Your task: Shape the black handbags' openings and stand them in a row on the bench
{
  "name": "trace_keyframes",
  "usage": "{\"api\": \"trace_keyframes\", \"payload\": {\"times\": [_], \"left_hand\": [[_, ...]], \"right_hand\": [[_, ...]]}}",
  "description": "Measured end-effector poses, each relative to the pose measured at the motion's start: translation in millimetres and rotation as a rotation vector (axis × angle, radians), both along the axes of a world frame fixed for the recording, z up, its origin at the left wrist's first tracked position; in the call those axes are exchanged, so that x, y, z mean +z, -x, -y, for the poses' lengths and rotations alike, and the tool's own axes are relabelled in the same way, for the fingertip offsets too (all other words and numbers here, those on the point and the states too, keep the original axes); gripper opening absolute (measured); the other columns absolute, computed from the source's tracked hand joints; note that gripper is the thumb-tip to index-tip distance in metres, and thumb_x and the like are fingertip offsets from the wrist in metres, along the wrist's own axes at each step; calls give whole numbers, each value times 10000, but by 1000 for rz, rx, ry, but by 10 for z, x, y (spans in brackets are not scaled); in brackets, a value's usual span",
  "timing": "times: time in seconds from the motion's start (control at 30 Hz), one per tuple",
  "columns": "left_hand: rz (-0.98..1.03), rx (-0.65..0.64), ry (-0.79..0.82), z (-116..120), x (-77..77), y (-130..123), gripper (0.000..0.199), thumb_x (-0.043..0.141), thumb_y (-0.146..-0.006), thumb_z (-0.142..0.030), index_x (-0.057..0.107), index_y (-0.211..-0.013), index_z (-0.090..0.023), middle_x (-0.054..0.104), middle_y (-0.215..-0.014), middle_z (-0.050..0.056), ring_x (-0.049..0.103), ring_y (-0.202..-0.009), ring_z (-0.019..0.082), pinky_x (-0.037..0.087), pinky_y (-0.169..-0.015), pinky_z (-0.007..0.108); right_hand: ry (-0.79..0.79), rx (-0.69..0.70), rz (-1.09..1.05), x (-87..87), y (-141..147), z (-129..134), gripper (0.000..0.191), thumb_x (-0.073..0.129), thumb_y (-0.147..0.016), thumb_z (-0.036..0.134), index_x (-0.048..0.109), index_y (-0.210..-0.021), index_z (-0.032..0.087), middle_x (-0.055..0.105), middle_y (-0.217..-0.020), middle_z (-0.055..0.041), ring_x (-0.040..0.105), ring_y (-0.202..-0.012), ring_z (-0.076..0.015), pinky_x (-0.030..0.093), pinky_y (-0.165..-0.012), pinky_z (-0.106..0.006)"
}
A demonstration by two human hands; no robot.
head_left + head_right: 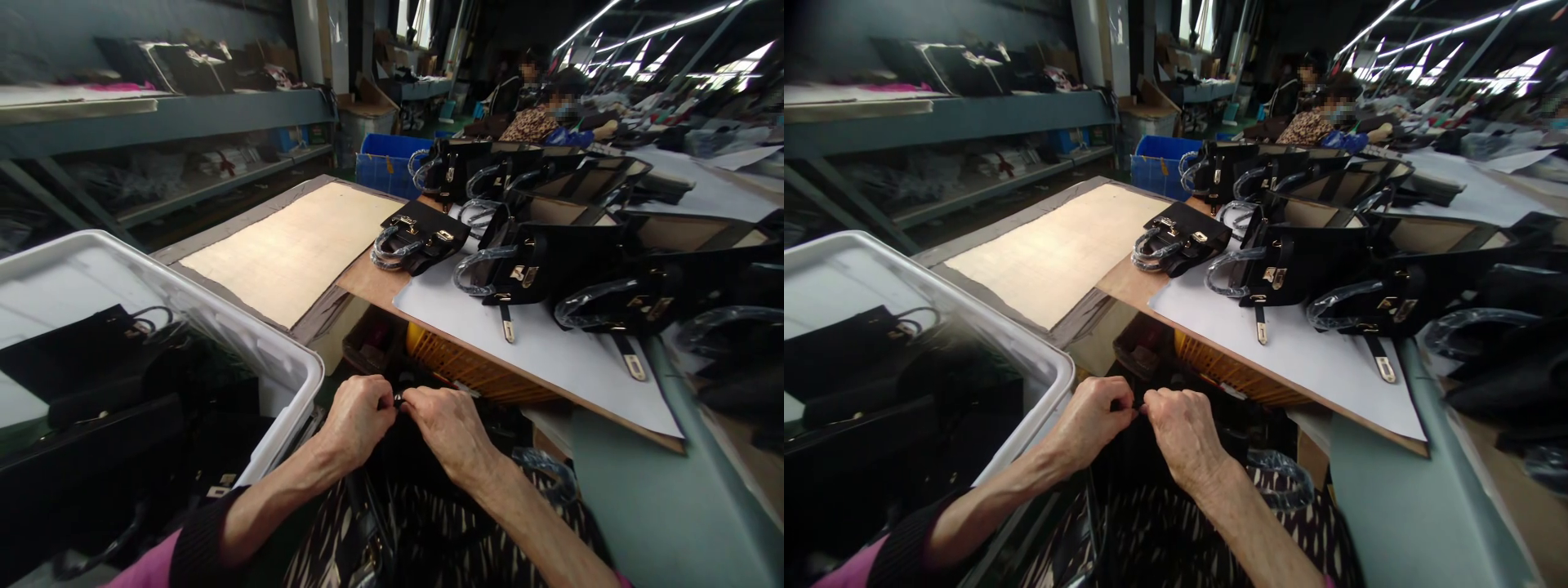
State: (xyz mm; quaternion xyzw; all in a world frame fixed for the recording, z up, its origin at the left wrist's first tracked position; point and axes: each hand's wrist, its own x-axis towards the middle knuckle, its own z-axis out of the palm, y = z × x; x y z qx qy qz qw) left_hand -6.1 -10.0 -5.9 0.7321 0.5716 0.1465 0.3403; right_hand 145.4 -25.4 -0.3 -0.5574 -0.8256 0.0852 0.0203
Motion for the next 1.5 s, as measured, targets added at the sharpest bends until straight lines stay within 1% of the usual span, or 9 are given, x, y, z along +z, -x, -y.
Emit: {"api": "trace_keyframes", "payload": {"times": [0.13, 0.23, 0.3, 0.43, 0.67, 0.87, 1.17, 1.37, 1.5], "left_hand": [[-12, -83, 6, 16, 92, 126, 207, 611, -604, -214, 477, -758, -180, 550, -716, -23, 489, -644, 127, 340, -559, 212], [-71, -142, -2, 10, 102, 276, 460, 627, -562, -166, 438, -981, -174, 569, -929, 34, 529, -827, 177, 385, -677, 238], [-103, -153, 22, -20, 63, 368, 473, 560, -586, -108, 427, -1031, -194, 583, -918, 20, 549, -816, 173, 386, -666, 230], [-104, -262, 33, -107, 9, 464, 383, 439, -637, -57, 506, -971, -234, 597, -786, -21, 567, -716, 144, 369, -599, 206], [-169, -451, -158, -126, 121, 427, 249, 461, -675, -61, 513, -870, -207, 549, -968, 1, 563, -752, 138, 391, -646, 222], [-77, -358, -122, -97, 47, 406, 49, 533, -748, -167, 563, -774, -195, 561, -872, -17, 552, -762, 122, 392, -682, 204], [-28, -434, -98, -126, 93, 377, 274, 529, -743, -119, 593, -980, -239, 569, -960, -6, 546, -873, 140, 397, -778, 216], [-43, -446, -66, -135, 84, 363, 112, 541, -761, -183, 652, -767, -194, 573, -935, -3, 553, -796, 120, 407, -723, 197], [5, -366, -73, -108, 60, 351, 106, 535, -769, -179, 632, -727, -166, 584, -899, 5, 556, -754, 113, 406, -707, 189]], "right_hand": [[-3, -1, -19, -2, -3, 0, 172, 484, -849, 192, 564, -698, 214, 659, -686, 26, 616, -645, -134, 288, -551, -254], [-39, -2, -24, -13, -46, 13, 184, 479, -857, 209, 562, -693, 212, 655, -674, 29, 611, -633, -133, 295, -569, -258], [-61, 7, -30, -32, -75, 23, 186, 469, -865, 223, 568, -707, 216, 650, -665, 30, 603, -622, -130, 296, -571, -259], [-80, 27, -34, -73, -105, 30, 208, 442, -879, 246, 553, -705, 219, 637, -655, 33, 588, -597, -129, 289, -567, -259], [-103, 31, 10, -105, -82, 20, 198, 447, -874, 243, 535, -699, 220, 617, -633, 37, 577, -571, -142, 263, -545, -274], [-123, 11, 2, -112, -92, 43, 206, 445, -875, 262, 540, -697, 219, 612, -612, 33, 570, -553, -138, 253, -523, -275], [-68, 8, -24, -65, -70, 37, 207, 429, -881, 251, 562, -726, 217, 640, -658, 25, 593, -608, -128, 283, -540, -259], [-66, 6, 1, -70, -67, 26, 217, 426, -882, 268, 550, -709, 222, 637, -648, 28, 586, -592, -135, 270, -530, -265], [-80, 18, 22, -83, -78, 28, 172, 458, -867, 292, 540, -730, 228, 643, -654, 34, 585, -591, -147, 267, -534, -269]]}}
